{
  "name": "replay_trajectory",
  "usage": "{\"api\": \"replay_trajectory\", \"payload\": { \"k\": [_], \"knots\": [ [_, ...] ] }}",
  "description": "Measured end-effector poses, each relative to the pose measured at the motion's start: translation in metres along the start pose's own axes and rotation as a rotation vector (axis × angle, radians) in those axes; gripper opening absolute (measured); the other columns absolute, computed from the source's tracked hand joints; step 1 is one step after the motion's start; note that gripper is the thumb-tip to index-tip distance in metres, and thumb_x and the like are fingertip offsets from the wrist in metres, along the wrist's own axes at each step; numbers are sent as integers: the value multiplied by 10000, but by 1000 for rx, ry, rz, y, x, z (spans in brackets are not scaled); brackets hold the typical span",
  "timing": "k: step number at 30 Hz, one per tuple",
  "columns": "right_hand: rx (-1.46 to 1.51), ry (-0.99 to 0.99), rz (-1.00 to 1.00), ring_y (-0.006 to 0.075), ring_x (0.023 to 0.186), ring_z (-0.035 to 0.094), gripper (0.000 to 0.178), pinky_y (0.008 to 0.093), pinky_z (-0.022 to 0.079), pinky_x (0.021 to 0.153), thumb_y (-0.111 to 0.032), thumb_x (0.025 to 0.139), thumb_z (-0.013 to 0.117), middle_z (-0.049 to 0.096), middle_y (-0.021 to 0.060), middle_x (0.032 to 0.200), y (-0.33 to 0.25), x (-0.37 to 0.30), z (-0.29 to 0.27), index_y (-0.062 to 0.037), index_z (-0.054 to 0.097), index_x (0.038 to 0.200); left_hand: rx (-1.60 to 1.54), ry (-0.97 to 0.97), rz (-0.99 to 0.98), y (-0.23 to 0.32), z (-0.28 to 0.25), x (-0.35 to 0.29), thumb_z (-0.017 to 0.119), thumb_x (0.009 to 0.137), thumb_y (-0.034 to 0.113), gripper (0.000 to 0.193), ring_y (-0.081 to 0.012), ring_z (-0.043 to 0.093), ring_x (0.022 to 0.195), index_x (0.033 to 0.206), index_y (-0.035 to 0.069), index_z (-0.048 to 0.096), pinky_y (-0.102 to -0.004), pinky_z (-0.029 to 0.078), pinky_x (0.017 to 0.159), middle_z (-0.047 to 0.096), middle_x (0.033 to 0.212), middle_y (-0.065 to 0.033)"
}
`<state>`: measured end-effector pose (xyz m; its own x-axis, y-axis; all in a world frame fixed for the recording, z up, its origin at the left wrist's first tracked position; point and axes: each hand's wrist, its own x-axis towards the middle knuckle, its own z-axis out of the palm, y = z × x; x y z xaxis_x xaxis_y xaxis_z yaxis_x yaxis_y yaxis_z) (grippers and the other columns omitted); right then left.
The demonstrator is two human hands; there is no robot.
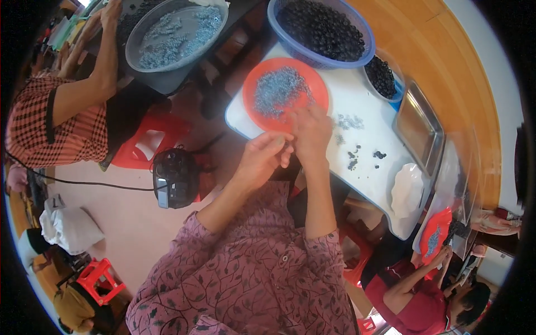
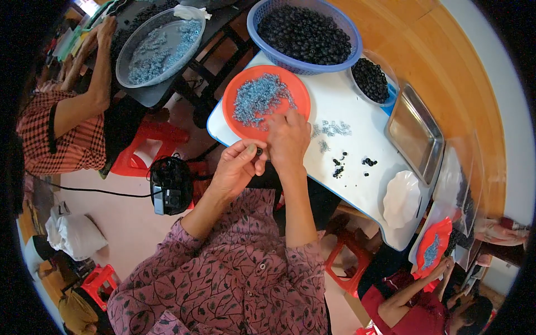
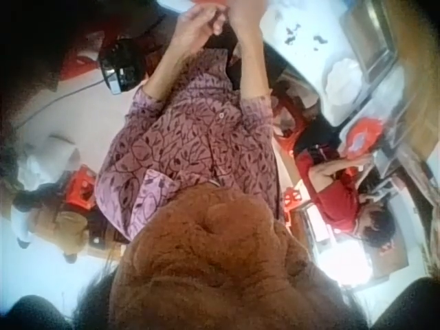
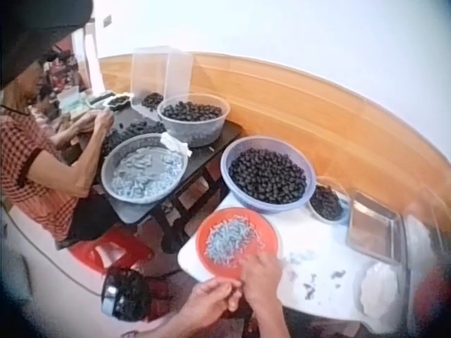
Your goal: The person sorts and inspects small black plastic components by hand on a workshop table, placing them into a sorting tray, a blue basin, and a red plate.
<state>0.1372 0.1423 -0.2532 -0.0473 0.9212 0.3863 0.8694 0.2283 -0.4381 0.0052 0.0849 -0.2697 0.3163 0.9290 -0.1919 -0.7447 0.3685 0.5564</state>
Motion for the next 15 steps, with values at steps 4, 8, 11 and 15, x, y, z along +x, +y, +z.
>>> {"api": "replay_trajectory", "payload": {
  "k": [4,8,11,15],
  "knots": [
    [-103,-45,-25,275,868,570,140,403,408,745,-175,727,700,585,84,832,0,6,12,-69,710,818,-11,-2,23,2,-7,0,558,974,172,231,-129,584,726,1123,7,620,-264,481,660,639,933,-82],
    [-148,-26,-62,281,830,584,147,420,431,706,-191,734,709,606,88,801,-1,7,15,-71,731,817,-8,13,38,2,-9,1,569,966,154,233,-132,590,735,1138,4,616,-272,488,669,649,956,-91],
    [-172,-50,-65,275,851,582,138,420,425,734,-191,738,707,611,86,820,-2,8,13,-72,728,806,-14,19,36,3,-10,1,572,963,145,234,-132,593,740,1142,1,614,-275,491,670,652,959,-92],
    [-214,-56,-99,273,839,592,131,418,433,718,-200,747,705,612,92,830,-3,8,12,-76,720,786,-43,16,33,2,-10,1,574,960,136,234,-131,593,749,1144,-4,612,-276,492,674,651,973,-98]
  ]
}}
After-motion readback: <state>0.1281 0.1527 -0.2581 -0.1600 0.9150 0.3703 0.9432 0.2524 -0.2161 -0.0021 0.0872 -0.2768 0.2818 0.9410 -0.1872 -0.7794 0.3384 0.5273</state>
